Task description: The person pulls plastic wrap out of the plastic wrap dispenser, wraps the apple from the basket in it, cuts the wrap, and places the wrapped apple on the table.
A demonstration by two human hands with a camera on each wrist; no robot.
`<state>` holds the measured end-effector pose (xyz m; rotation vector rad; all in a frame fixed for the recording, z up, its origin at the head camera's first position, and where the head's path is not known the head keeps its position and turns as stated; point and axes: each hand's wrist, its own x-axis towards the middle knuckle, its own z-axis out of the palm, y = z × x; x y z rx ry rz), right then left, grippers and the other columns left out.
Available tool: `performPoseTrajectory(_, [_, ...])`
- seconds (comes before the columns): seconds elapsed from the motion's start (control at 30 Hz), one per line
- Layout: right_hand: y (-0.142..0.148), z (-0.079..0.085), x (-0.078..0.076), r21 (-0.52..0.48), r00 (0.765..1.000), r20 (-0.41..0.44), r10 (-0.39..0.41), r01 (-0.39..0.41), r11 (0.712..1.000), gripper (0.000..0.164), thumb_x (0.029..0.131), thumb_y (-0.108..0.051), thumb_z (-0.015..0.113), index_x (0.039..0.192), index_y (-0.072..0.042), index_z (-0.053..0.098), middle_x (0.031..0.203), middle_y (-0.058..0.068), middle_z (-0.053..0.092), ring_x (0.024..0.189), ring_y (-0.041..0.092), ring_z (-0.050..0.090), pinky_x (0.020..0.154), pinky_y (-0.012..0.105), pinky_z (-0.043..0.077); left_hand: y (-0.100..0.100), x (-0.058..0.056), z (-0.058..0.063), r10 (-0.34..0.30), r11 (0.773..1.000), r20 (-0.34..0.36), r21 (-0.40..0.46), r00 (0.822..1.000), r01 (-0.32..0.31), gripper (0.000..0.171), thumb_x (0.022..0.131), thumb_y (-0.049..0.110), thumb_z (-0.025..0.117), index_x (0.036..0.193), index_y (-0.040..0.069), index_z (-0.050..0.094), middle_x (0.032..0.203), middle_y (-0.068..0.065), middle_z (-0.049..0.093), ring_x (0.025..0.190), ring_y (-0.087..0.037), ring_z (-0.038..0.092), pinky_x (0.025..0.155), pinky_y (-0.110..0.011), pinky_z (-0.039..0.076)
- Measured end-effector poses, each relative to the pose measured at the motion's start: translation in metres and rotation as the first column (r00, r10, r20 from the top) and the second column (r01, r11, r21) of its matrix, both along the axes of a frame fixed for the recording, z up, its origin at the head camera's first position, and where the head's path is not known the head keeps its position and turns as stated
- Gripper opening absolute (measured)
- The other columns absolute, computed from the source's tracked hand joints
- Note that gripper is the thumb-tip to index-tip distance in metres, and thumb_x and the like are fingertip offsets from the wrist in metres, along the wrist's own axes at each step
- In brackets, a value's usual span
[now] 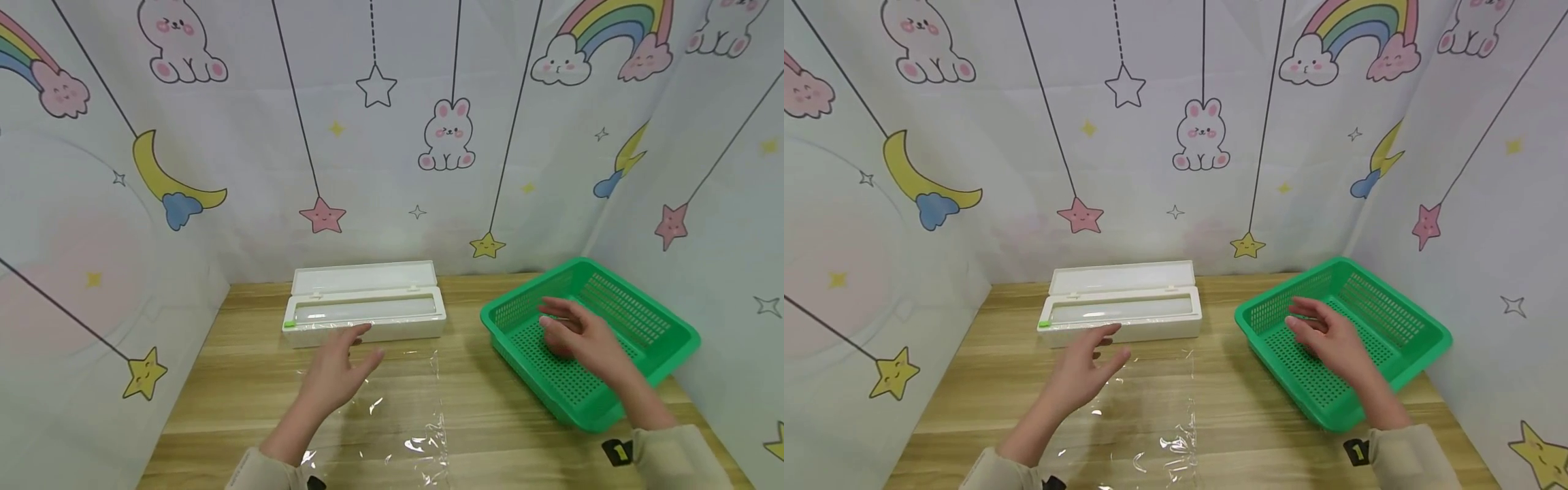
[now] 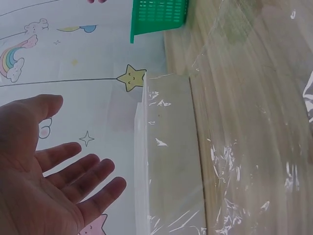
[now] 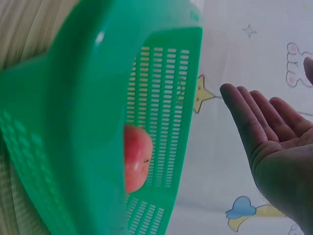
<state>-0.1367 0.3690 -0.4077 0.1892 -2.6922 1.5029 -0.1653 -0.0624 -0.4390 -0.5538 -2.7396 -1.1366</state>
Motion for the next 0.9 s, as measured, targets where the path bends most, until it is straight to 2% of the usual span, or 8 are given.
performPoseTrajectory(0.07, [0.008,-0.001,-0.001,0.019,1.0,-0.013,-0.011,0.011,1.0,0.045,0.098,-0.032,0.052,0.14,-0.022,0.036,0.134,0.004,0.045,0.113,0.009,0.049,0.084,0.025,0.045,-0.001,0.001,-0.005,-0.018,0.999,0.006,0.048,1.0,0.018,0.049,0.089,0.051,0.06,0.131,0.031,0.046,0.125,0.008,0.049,0.107,-0.015,0.052,0.08,-0.033,0.046])
performPoseTrajectory(0.17, [0.017,-0.002,-0.001,-0.029,1.0,-0.006,-0.024,0.024,0.999,0.047,0.098,-0.03,0.053,0.14,-0.018,0.035,0.135,0.01,0.043,0.107,0.009,0.054,0.08,0.032,0.049,-0.001,0.001,-0.011,-0.041,0.994,0.009,0.103,0.999,0.04,0.047,0.09,0.048,0.061,0.131,0.031,0.046,0.128,0.009,0.047,0.107,-0.013,0.052,0.083,-0.033,0.046])
performPoseTrajectory(0.23, [0.022,-0.004,-0.001,-0.051,0.999,0.009,-0.04,0.041,0.998,0.048,0.098,-0.031,0.054,0.14,-0.017,0.035,0.135,0.011,0.042,0.104,0.009,0.055,0.078,0.036,0.05,-0.002,0.002,-0.013,-0.045,0.992,0.006,0.12,0.999,0.044,0.046,0.09,0.048,0.061,0.13,0.03,0.047,0.127,0.009,0.047,0.106,-0.01,0.051,0.083,-0.033,0.046])
performPoseTrajectory(0.33, [0.03,-0.007,-0.001,-0.032,0.998,0.022,-0.06,0.06,0.998,0.051,0.097,-0.034,0.054,0.141,-0.016,0.034,0.135,0.01,0.042,0.103,0.009,0.056,0.079,0.038,0.049,-0.001,0.004,-0.016,-0.046,0.991,0.009,0.13,0.999,0.045,0.046,0.09,0.048,0.061,0.13,0.03,0.047,0.127,0.01,0.048,0.106,-0.006,0.051,0.083,-0.032,0.046])
performPoseTrajectory(0.43, [0.038,-0.01,-0.002,0.037,0.997,0.014,-0.075,0.075,0.997,0.054,0.097,-0.037,0.053,0.141,-0.014,0.033,0.135,0.012,0.041,0.104,0.01,0.055,0.079,0.036,0.049,-0.001,0.006,-0.018,-0.051,0.988,0.016,0.148,0.999,0.049,0.045,0.09,0.046,0.062,0.129,0.03,0.047,0.126,0.009,0.048,0.107,-0.009,0.052,0.083,-0.034,0.046])
performPoseTrajectory(0.57, [0.046,-0.014,-0.003,0.165,0.993,0.009,-0.114,0.111,0.98,0.058,0.097,-0.043,0.052,0.142,-0.013,0.032,0.137,0.013,0.04,0.109,0.02,0.054,0.078,0.035,0.05,0.0,0.007,-0.02,-0.064,0.984,0.028,0.168,0.998,0.059,0.044,0.09,0.044,0.062,0.129,0.029,0.048,0.126,0.008,0.048,0.108,-0.016,0.053,0.084,-0.038,0.047])
performPoseTrajectory(0.73, [0.054,-0.017,-0.006,0.304,0.989,-0.002,-0.146,0.14,0.942,0.062,0.096,-0.048,0.05,0.143,-0.012,0.03,0.138,0.013,0.038,0.115,0.035,0.047,0.085,0.05,0.045,0.0,0.009,-0.022,-0.067,0.987,0.038,0.152,0.997,0.061,0.045,0.09,0.045,0.061,0.129,0.027,0.048,0.125,0.007,0.049,0.106,-0.015,0.053,0.083,-0.037,0.047])
performPoseTrajectory(0.9, [0.06,-0.02,-0.01,0.357,0.988,0.029,-0.149,0.129,0.925,0.07,0.095,-0.051,0.05,0.144,-0.01,0.024,0.14,0.019,0.034,0.12,0.041,0.04,0.089,0.058,0.037,-0.001,0.012,-0.022,-0.073,0.987,0.066,0.151,0.995,0.062,0.044,0.09,0.046,0.061,0.129,0.027,0.049,0.124,0.006,0.05,0.103,-0.017,0.055,0.08,-0.036,0.048])
